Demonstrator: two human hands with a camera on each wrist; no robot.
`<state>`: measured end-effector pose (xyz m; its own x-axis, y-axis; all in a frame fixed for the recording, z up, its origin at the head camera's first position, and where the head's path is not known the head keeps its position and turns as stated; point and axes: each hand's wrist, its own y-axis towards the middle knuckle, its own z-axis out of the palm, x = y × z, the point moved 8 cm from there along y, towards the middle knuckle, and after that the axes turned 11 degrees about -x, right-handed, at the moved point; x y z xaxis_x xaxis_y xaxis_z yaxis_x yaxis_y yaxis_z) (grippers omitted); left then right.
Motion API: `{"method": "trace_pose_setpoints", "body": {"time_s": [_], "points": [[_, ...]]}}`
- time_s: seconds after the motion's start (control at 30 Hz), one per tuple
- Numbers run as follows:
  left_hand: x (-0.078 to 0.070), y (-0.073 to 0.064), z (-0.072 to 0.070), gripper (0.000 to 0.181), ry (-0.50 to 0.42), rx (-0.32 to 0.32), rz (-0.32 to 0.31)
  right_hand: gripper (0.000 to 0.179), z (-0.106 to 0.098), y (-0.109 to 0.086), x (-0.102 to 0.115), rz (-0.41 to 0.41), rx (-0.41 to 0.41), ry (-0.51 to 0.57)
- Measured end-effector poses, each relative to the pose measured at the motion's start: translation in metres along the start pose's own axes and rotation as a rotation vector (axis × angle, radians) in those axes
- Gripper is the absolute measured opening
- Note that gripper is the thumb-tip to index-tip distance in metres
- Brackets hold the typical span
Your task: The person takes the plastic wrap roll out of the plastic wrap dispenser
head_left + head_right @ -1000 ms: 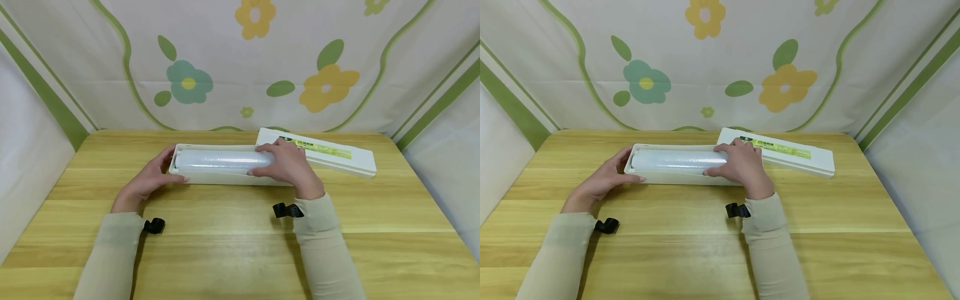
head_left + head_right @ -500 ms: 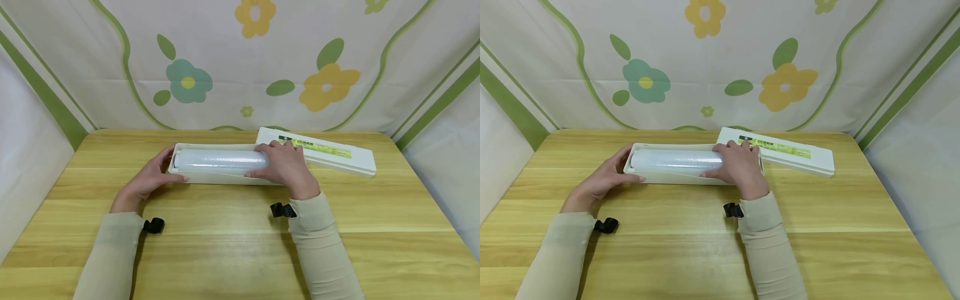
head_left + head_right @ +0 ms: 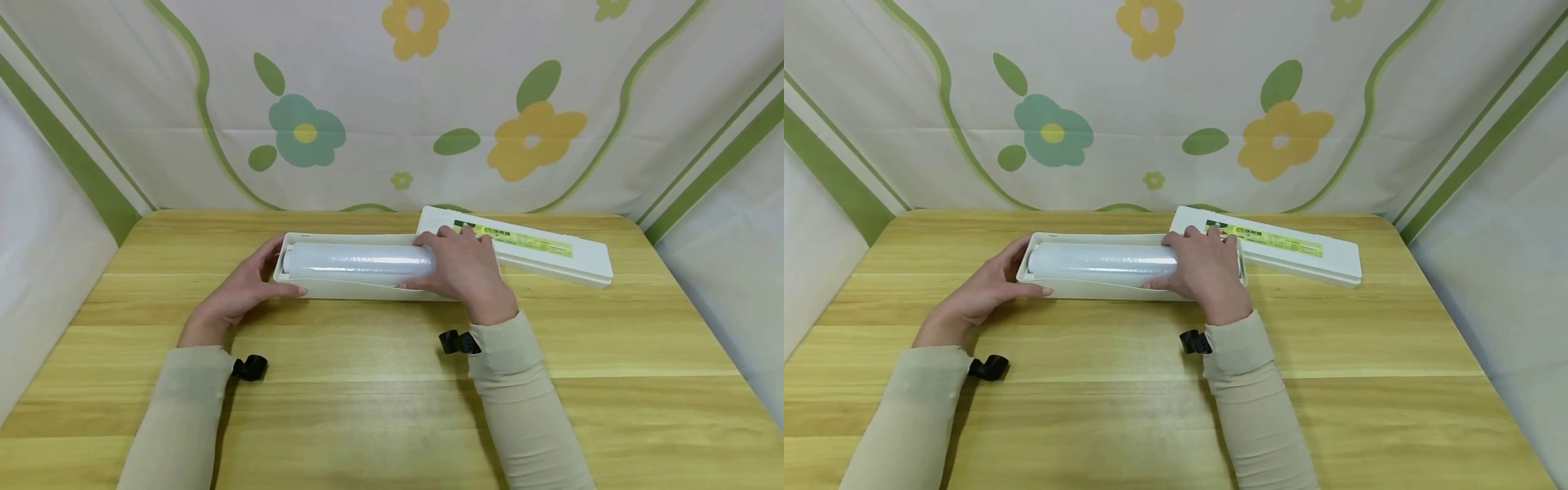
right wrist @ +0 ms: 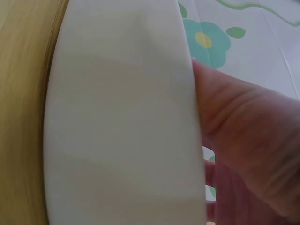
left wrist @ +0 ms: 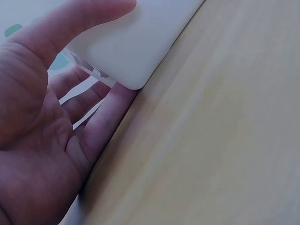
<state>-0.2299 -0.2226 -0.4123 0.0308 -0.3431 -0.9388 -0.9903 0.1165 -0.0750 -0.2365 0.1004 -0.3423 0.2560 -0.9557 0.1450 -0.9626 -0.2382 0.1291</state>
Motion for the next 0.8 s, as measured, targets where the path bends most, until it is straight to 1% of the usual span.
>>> {"method": "trace_pose_setpoints", "body": {"time_s": [0.27, 0.5, 0.67, 0.8], "points": [[-0.001, 0.002, -0.002, 0.1, -0.008, -0.006, 0.013, 0.082, 0.004, 0.002, 0.0, -0.019, 0.004, 0.049], [0.001, 0.001, -0.002, 0.101, 0.004, -0.008, 0.025, 0.08, 0.003, 0.0, 0.004, -0.06, -0.056, 0.084], [0.003, 0.001, 0.0, 0.101, 0.013, -0.005, 0.028, 0.081, -0.001, -0.004, 0.008, -0.066, -0.08, 0.041], [0.002, 0.001, -0.001, 0.102, 0.023, -0.005, 0.028, 0.08, -0.002, -0.007, 0.013, -0.099, -0.102, 0.026]]}}
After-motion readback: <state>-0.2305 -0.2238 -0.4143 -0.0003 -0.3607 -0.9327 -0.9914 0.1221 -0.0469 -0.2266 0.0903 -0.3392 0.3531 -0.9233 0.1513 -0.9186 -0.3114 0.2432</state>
